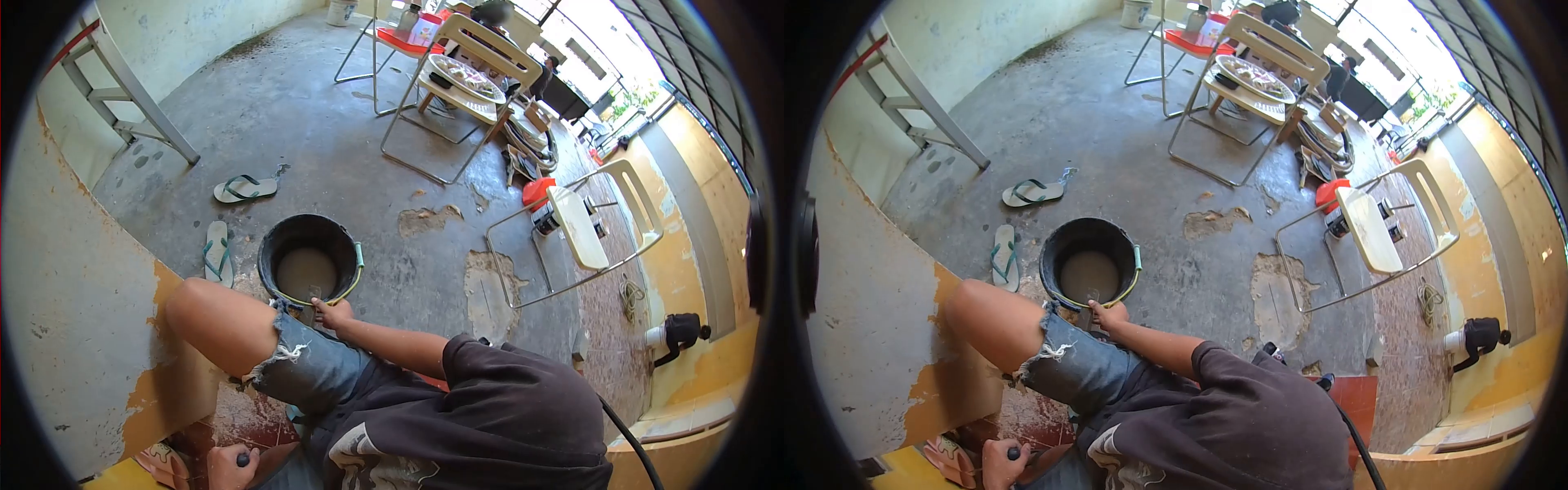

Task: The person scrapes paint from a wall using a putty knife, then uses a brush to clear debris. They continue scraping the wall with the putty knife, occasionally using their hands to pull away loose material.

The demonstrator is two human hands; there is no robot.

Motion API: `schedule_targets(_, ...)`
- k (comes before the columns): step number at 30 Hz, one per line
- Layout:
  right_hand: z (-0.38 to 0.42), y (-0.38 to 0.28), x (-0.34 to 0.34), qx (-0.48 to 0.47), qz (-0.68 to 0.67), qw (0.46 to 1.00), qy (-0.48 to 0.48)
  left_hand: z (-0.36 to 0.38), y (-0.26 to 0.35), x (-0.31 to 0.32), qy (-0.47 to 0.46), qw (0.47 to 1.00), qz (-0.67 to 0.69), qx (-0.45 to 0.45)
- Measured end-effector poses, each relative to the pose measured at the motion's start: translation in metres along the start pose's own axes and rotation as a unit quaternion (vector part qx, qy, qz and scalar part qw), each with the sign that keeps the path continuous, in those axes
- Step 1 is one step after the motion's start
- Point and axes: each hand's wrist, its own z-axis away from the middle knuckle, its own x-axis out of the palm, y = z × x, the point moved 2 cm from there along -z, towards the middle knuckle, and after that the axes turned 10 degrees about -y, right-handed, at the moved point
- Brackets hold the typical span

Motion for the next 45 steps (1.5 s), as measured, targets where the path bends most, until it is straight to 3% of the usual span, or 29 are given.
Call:
schedule_targets(4, 0.01, -0.001, 0.002, 0.05, -0.066, 0.996, -0.037, -0.001, 0.013, -0.001, 0.011, 0.998, -0.028, -0.061)
schedule_targets(7, 0.003, 0.006, 0.003, 0.056, -0.121, 0.99, -0.048, 0.0, 0.01, -0.001, 0.041, 0.997, -0.049, -0.038)
schedule_targets(10, 0.013, -0.001, -0.011, 0.053, -0.053, 0.994, -0.082, 0.002, 0.008, -0.002, 0.056, 0.996, -0.059, -0.039)
schedule_targets(12, 0.041, -0.01, -0.024, 0.1, 0.119, 0.988, -0.02, 0.002, 0.012, -0.002, 0.065, 0.996, -0.049, -0.043)
schedule_targets(13, 0.053, -0.011, -0.027, 0.075, 0.188, 0.975, 0.086, 0.003, 0.012, -0.002, 0.074, 0.996, -0.034, -0.044)
schedule_targets(15, 0.075, -0.037, -0.022, -0.196, 0.146, 0.966, 0.082, 0.002, 0.001, 0.0, 0.081, 0.995, -0.039, -0.034)
schedule_targets(18, 0.152, -0.167, 0.048, -0.437, 0.121, 0.887, -0.091, 0.0, -0.007, 0.004, 0.089, 0.995, -0.041, -0.002)
schedule_targets(19, 0.172, -0.203, 0.079, -0.519, 0.086, 0.835, -0.161, -0.001, -0.005, 0.003, 0.105, 0.994, -0.039, 0.018)
schedule_targets(21, 0.241, -0.258, 0.143, -0.59, -0.009, 0.737, -0.329, -0.005, 0.004, 0.0, 0.102, 0.994, -0.03, 0.029)
schedule_targets(23, 0.316, -0.284, 0.184, -0.635, 0.054, 0.608, -0.474, -0.005, 0.005, -0.002, 0.122, 0.991, -0.03, 0.053)
schedule_targets(24, 0.351, -0.297, 0.204, -0.682, 0.123, 0.486, -0.533, -0.005, 0.004, -0.003, 0.121, 0.991, -0.029, 0.049)
schedule_targets(25, 0.358, -0.299, 0.192, -0.68, 0.121, 0.488, -0.534, -0.005, 0.005, -0.004, 0.141, 0.986, -0.039, 0.08)
schedule_targets(27, 0.39, -0.295, 0.109, -0.587, 0.16, 0.575, -0.547, -0.005, 0.005, -0.001, 0.189, 0.974, -0.044, 0.114)
schedule_targets(29, 0.403, -0.301, 0.068, -0.484, 0.219, 0.632, -0.565, -0.007, -0.012, -0.003, 0.183, 0.973, -0.004, 0.142)
schedule_targets(30, 0.406, -0.311, 0.058, -0.431, 0.26, 0.64, -0.58, -0.007, -0.018, 0.001, 0.186, 0.967, 0.03, 0.17)
schedule_targets(32, 0.381, -0.353, 0.073, -0.32, 0.335, 0.604, -0.648, -0.014, -0.001, 0.008, 0.336, 0.923, -0.021, 0.183)
schedule_targets(34, 0.392, -0.346, 0.125, -0.207, 0.386, 0.526, -0.729, 0.009, 0.022, -0.006, 0.336, 0.925, -0.098, 0.147)
schedule_targets(35, 0.345, -0.296, 0.201, -0.355, 0.558, 0.308, -0.684, 0.015, 0.027, -0.003, 0.395, 0.901, -0.064, 0.166)
schedule_targets(36, 0.32, -0.23, 0.275, -0.494, 0.654, 0.074, -0.568, 0.023, 0.036, -0.003, 0.41, 0.892, -0.075, 0.174)
schedule_targets(37, 0.349, -0.237, 0.261, -0.426, 0.756, 0.078, -0.49, 0.027, 0.037, 0.001, 0.42, 0.88, -0.079, 0.21)
schedule_targets(38, 0.313, -0.225, 0.26, -0.383, 0.737, 0.206, -0.518, 0.032, 0.049, 0.0, 0.45, 0.865, -0.11, 0.195)
schedule_targets(39, 0.298, -0.217, 0.25, -0.139, 0.74, 0.368, -0.545, 0.034, 0.06, 0.0, 0.473, 0.851, -0.136, 0.184)
schedule_targets(41, 0.255, -0.17, 0.22, 0.082, 0.596, 0.476, -0.642, 0.023, 0.056, 0.022, 0.528, 0.82, -0.139, 0.17)
schedule_targets(43, 0.239, -0.138, 0.187, 0.211, 0.466, 0.549, -0.661, -0.001, 0.055, 0.037, 0.531, 0.826, -0.132, 0.134)
schedule_targets(44, 0.242, -0.126, 0.179, 0.217, 0.482, 0.533, -0.66, -0.009, 0.055, 0.044, 0.51, 0.842, -0.126, 0.122)
schedule_targets(45, 0.247, -0.114, 0.175, 0.277, 0.398, 0.597, -0.639, -0.013, 0.056, 0.048, 0.523, 0.837, -0.121, 0.108)
